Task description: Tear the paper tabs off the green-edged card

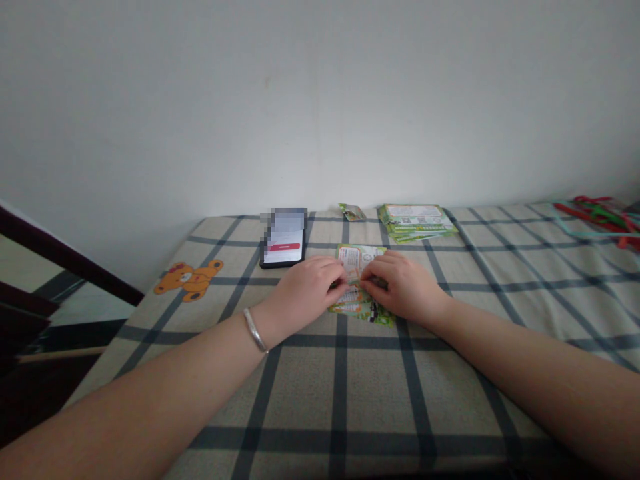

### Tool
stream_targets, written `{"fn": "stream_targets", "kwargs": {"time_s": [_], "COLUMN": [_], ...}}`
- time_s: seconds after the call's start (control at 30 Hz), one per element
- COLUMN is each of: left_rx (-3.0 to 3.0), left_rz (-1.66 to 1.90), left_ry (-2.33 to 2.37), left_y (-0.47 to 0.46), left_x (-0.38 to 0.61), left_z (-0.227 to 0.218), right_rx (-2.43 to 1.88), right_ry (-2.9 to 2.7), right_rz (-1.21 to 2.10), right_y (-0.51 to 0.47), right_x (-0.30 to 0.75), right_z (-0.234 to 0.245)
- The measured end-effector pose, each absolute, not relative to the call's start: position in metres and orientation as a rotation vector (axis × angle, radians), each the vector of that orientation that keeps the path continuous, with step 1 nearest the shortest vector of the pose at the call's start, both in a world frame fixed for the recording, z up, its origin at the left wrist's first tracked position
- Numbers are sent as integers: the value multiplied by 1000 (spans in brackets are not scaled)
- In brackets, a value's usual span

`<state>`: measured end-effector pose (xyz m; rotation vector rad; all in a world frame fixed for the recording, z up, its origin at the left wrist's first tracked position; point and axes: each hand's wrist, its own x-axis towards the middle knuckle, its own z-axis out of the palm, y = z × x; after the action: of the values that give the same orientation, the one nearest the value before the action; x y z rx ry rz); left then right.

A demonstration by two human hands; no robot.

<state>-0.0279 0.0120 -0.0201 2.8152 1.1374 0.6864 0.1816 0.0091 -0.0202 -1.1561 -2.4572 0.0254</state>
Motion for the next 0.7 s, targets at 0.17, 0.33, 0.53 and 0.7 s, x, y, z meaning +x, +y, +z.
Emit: {"fn": "stream_targets", "kwargs": {"time_s": [0.17,0.33,0.53,0.7], "left_rx": [2810,2819,2865,2958], "left_rz": [680,669,727,787], "left_ry": [1138,1130,1086,1070], "left_y": [13,12,14,16], "left_x": [-27,-27,-27,-31], "left_z": [-20,-19,-21,-24], "right_rx": [-1230,-1256,-1263,-1241], "right_ry": [-2422,-2364,-2336,-2262], "right_rz": [141,237,289,479], "right_y": [11,13,15,21], "right_x": [181,180,181,190], "right_z": [-22,-23,-23,-24]}}
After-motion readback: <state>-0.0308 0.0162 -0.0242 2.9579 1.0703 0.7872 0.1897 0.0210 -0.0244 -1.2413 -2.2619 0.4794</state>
